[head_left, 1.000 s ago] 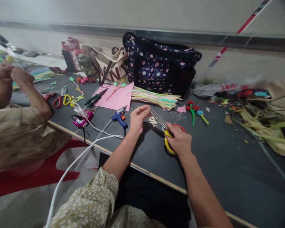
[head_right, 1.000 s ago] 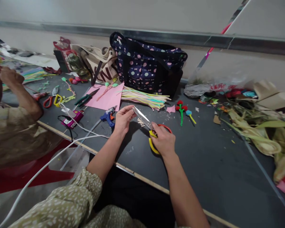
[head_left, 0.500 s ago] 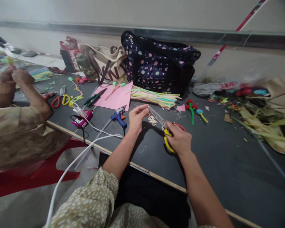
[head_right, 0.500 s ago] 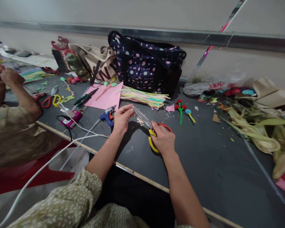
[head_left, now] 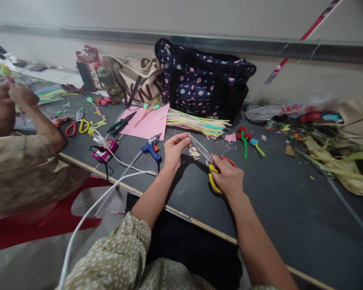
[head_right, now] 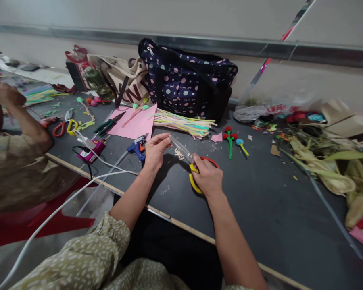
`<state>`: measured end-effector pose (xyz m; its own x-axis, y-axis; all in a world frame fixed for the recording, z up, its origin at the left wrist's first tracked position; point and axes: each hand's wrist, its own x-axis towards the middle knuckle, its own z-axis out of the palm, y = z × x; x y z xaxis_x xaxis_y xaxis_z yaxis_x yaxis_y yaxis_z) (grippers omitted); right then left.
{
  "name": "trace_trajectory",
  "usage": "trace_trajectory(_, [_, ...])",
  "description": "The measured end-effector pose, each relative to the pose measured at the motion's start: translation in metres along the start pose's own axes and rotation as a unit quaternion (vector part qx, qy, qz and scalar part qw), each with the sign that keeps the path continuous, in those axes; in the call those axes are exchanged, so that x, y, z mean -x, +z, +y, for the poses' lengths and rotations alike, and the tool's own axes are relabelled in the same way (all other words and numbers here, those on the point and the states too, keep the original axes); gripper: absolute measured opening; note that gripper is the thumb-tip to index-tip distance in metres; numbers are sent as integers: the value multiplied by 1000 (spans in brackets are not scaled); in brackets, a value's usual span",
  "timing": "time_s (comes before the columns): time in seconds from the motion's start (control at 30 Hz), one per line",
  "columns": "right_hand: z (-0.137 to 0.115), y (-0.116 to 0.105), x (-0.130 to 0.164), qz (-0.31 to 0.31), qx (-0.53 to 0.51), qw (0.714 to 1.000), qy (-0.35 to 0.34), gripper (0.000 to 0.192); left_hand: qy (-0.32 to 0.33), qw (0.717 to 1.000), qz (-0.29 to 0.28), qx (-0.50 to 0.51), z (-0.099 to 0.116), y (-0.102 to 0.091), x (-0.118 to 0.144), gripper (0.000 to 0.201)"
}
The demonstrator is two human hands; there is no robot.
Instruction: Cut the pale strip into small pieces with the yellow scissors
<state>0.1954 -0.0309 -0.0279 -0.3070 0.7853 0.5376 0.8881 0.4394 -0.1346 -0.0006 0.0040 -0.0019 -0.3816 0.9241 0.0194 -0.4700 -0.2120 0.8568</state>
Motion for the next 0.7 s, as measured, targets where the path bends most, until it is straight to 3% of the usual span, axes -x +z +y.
trace_trajectory(0.37, [1,4,1,-2,0,1000,-8,33,0,1000,-6,12,-1,-1,-1,28])
trace_trajectory(0.53, [1,3,1,-7,1,1000,-7,33,-9,999,-25,33,1,-1,-1,45])
trace_trajectory(0.7, [2,4,2,-20,-6,1000,-5,34,-16,999,-24,28,0,-3,-3,43])
